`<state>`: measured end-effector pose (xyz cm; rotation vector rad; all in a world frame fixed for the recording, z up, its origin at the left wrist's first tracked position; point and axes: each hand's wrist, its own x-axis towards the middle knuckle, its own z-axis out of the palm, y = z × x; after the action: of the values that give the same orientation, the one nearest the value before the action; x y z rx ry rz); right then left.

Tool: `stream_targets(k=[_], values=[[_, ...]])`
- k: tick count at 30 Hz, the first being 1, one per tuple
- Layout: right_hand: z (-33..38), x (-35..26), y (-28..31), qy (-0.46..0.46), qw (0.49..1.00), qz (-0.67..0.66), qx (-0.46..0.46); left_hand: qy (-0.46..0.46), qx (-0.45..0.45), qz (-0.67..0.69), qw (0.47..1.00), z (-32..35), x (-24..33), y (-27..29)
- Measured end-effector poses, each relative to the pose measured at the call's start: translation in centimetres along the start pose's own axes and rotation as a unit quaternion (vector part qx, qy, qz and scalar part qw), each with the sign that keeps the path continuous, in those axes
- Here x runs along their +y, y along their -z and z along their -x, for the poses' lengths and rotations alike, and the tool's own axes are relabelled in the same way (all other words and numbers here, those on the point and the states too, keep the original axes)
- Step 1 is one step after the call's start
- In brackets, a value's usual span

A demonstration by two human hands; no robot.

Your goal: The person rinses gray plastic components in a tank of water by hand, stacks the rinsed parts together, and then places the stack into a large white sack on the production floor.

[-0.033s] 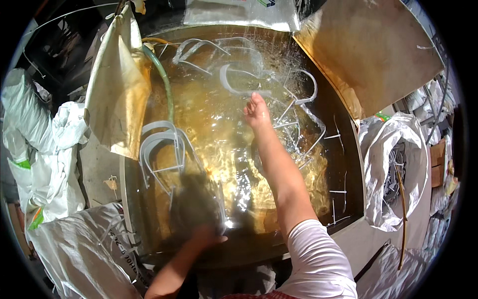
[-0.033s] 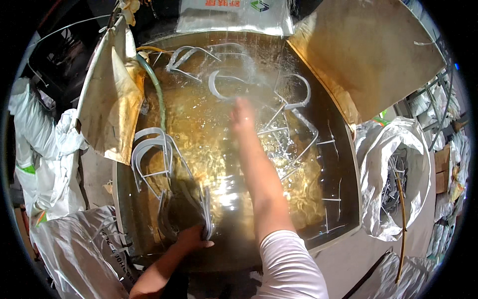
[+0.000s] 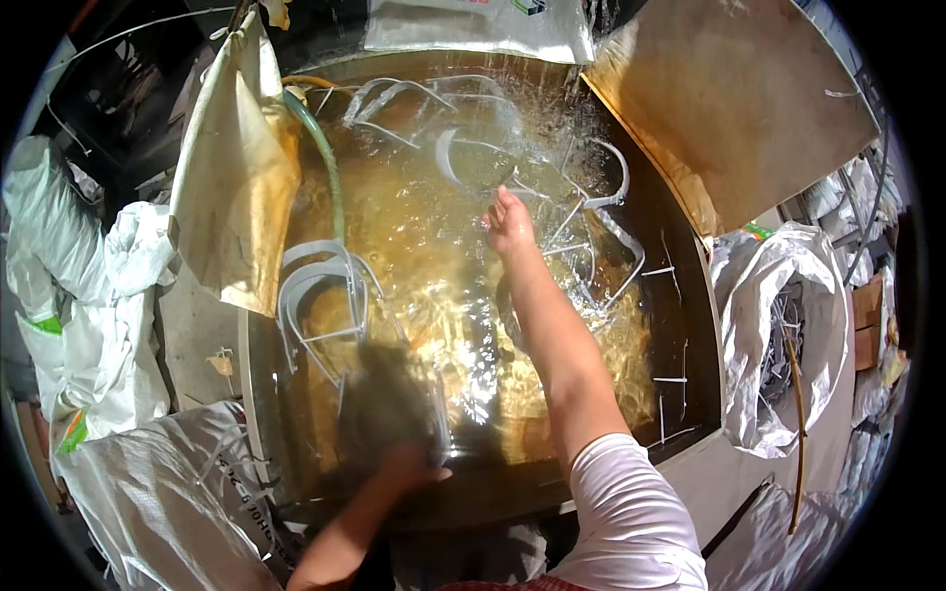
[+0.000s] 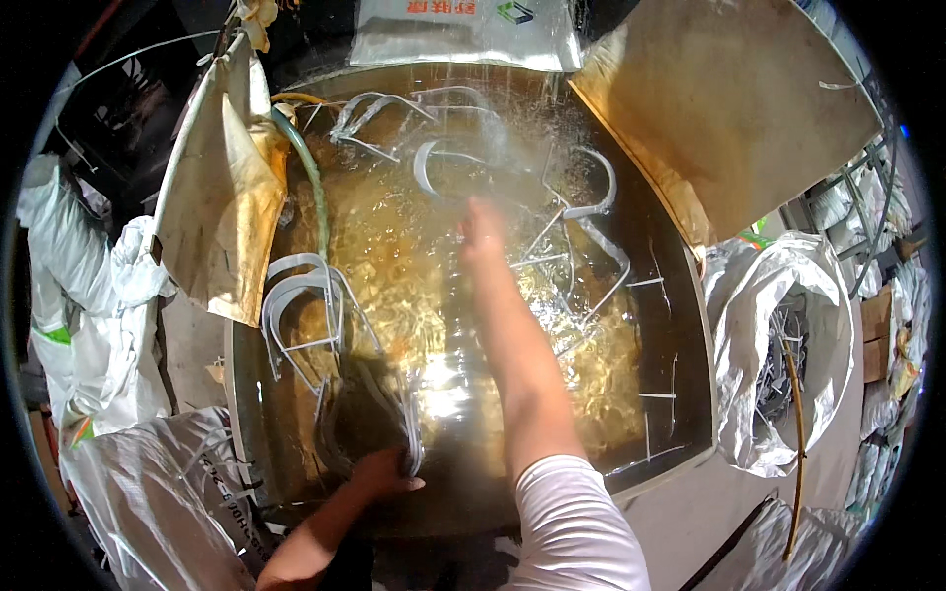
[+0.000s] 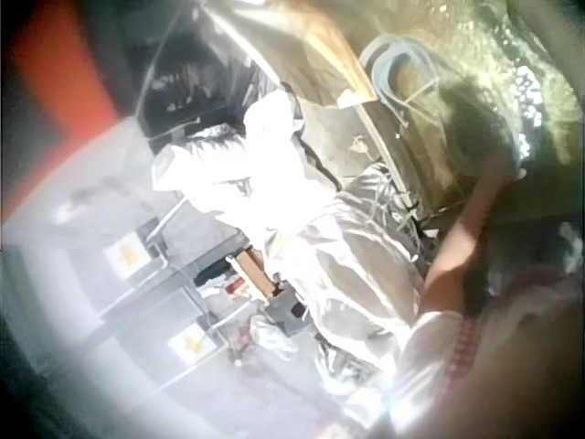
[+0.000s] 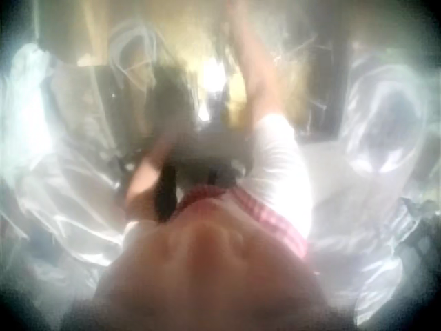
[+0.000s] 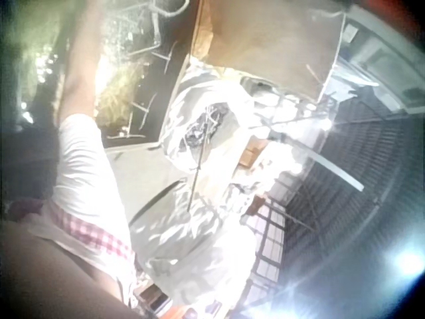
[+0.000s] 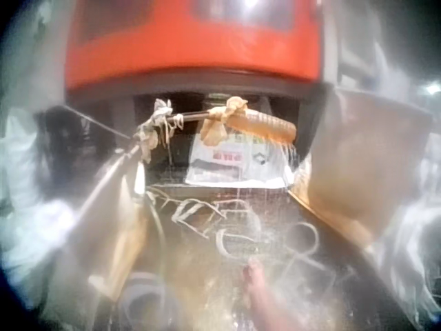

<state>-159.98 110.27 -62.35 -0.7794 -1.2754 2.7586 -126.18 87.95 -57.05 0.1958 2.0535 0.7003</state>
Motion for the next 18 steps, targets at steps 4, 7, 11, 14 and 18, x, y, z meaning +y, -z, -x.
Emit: stream_targets(k=[4,7,11,14,18], values=[[1.4,1.6,-2.8,-0.061,0.996,-0.012,0.058,-0.002,0.016,-0.007,1.000,-0.5,-2.5,-1.8],[-0.2,2.1,-2.0,-0.078,0.996,0.009,0.046,0.037,-0.010,-0.004,0.999,-0.2,-1.3,-0.7],[-4.3,4.2,0.8,0.003,0.995,-0.024,0.096,0.024,-0.015,0.025,0.999,-1.1,-1.9,-1.4],[-2.1,3.9,-0.2,0.038,0.993,-0.036,0.109,0.036,-0.025,-0.003,0.999,-0.6,-1.7,-1.3],[1.7,1.6,-2.1,0.100,0.980,-0.119,0.124,0.036,0.002,-0.010,0.999,0.0,-1.0,-0.4]])
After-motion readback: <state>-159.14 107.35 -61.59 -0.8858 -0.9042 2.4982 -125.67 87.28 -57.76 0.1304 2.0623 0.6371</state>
